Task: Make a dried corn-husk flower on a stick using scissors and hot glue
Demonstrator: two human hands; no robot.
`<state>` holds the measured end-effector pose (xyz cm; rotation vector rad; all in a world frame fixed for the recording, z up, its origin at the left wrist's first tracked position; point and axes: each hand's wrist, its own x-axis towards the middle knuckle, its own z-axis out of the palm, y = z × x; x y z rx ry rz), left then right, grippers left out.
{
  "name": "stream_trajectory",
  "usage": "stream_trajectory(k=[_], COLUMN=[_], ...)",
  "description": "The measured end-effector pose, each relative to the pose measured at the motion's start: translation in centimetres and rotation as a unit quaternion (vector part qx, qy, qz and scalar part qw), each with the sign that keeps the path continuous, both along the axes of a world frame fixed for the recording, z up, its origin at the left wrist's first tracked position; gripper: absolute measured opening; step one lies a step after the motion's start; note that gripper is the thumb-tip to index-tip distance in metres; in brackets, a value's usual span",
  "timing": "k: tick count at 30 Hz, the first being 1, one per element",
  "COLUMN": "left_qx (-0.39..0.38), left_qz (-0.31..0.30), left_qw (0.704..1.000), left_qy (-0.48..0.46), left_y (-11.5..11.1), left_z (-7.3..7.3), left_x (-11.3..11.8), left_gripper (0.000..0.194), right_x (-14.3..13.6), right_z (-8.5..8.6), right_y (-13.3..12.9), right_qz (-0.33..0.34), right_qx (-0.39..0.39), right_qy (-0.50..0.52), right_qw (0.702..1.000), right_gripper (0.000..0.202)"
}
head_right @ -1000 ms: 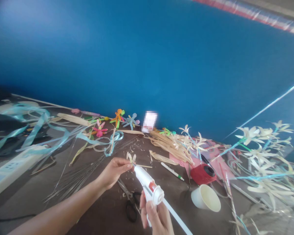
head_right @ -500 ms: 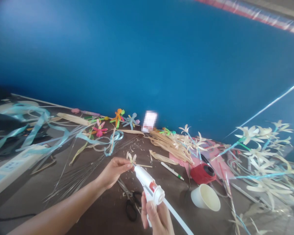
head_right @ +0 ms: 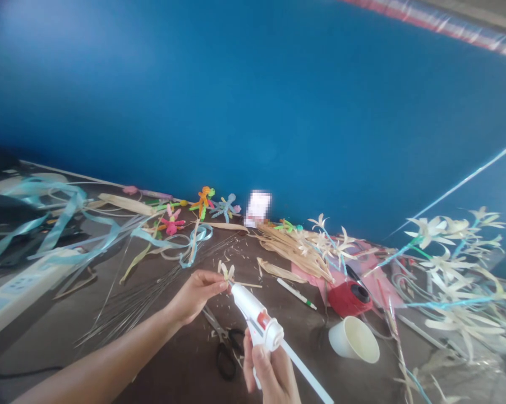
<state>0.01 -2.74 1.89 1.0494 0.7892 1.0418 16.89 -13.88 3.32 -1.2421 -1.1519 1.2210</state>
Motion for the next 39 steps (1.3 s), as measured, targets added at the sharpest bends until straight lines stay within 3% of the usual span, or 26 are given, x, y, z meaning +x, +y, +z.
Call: stream_trajectory(k=[9,39], left_qx=[0.000,0.003], left_qz=[0.000,0.000], left_qw=[1.000,1.000], left_qy=[0.003,0.007], left_y=[-0.09,0.01], left_z=[-0.15,-0.21], left_x=[0.06,0.06], left_gripper=[0.011,0.013], right_x=[0.25,0.25], right_z=[-0.59,-0.32], right_y=[0.02,-0.10], right_qz=[0.002,-0.006], right_qx=[0.006,0.005], right_qy=[0.022,0.007], right_qw=[1.000,1.000], right_gripper=[0.037,0.039])
